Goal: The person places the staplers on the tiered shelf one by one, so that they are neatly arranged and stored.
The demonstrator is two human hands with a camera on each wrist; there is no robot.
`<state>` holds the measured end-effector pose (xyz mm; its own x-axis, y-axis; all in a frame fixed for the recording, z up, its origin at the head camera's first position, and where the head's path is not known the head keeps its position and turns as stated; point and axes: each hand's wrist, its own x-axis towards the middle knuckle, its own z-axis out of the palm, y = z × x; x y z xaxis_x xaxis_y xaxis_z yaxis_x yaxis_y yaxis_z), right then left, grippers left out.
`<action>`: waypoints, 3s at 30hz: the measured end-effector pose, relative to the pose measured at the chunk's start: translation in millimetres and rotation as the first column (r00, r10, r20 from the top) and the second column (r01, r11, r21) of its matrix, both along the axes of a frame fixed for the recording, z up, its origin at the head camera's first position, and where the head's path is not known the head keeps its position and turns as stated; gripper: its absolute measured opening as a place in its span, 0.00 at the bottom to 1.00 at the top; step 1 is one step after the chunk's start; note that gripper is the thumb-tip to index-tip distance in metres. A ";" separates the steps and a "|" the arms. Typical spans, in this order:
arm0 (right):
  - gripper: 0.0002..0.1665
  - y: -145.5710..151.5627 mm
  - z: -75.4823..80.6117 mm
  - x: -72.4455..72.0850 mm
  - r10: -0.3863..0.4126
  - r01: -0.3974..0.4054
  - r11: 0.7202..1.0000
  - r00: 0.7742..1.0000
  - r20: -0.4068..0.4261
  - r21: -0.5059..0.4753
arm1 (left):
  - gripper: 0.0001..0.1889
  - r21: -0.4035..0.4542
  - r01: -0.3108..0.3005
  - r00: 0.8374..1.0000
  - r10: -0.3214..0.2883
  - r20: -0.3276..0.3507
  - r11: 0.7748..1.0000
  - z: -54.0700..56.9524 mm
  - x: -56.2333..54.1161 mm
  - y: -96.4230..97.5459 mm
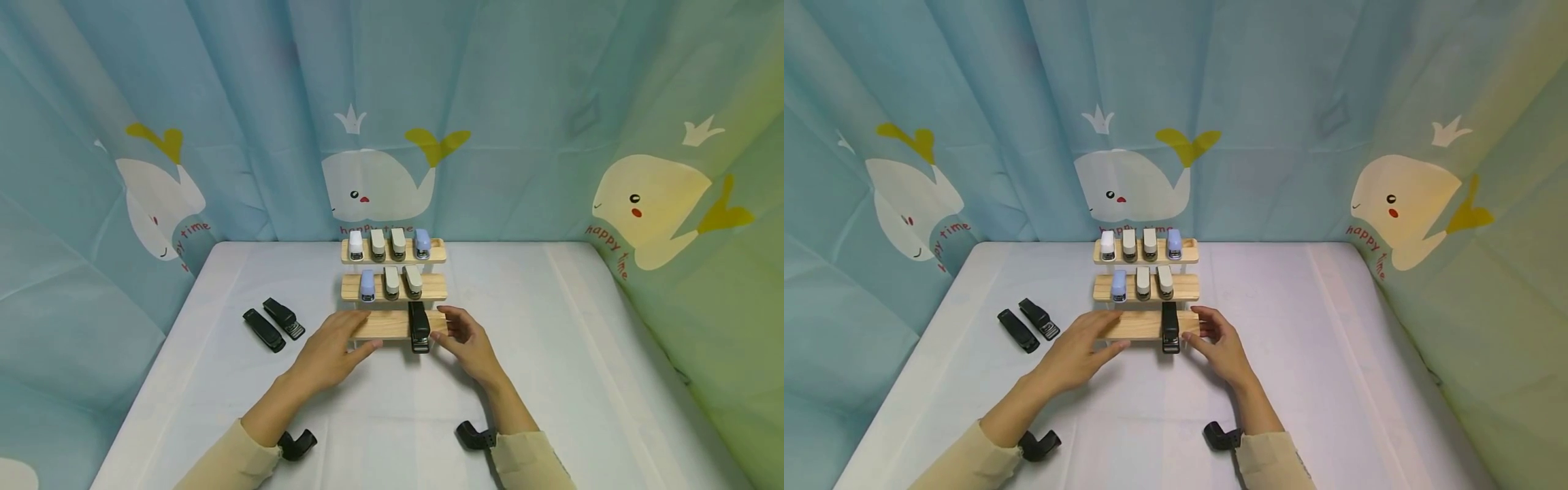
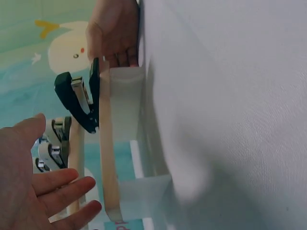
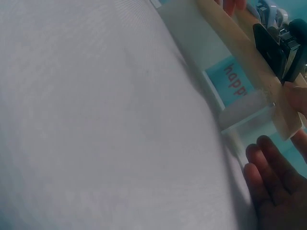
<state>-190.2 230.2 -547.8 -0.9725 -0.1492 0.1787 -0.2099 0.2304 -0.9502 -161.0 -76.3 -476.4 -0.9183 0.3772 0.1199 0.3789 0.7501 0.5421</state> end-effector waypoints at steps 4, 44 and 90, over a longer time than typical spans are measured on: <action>0.34 0.2 0.4 0.3 -0.007 0.007 1.000 1.000 0.007 0.006 | 0.36 -0.003 -0.001 1.000 0.001 -0.013 1.000 0.2 0.4 -4.7; 0.33 0.3 -0.7 -1.5 -0.009 0.009 1.000 1.000 -0.010 0.019 | 0.40 -0.124 -0.236 0.972 0.235 -0.023 0.964 -12.1 -30.2 -79.1; 0.33 -1.2 1.8 -1.4 0.001 -0.001 1.000 1.000 -0.011 0.017 | 0.62 -0.155 -0.386 0.901 0.408 0.151 0.910 -25.8 -48.2 -135.9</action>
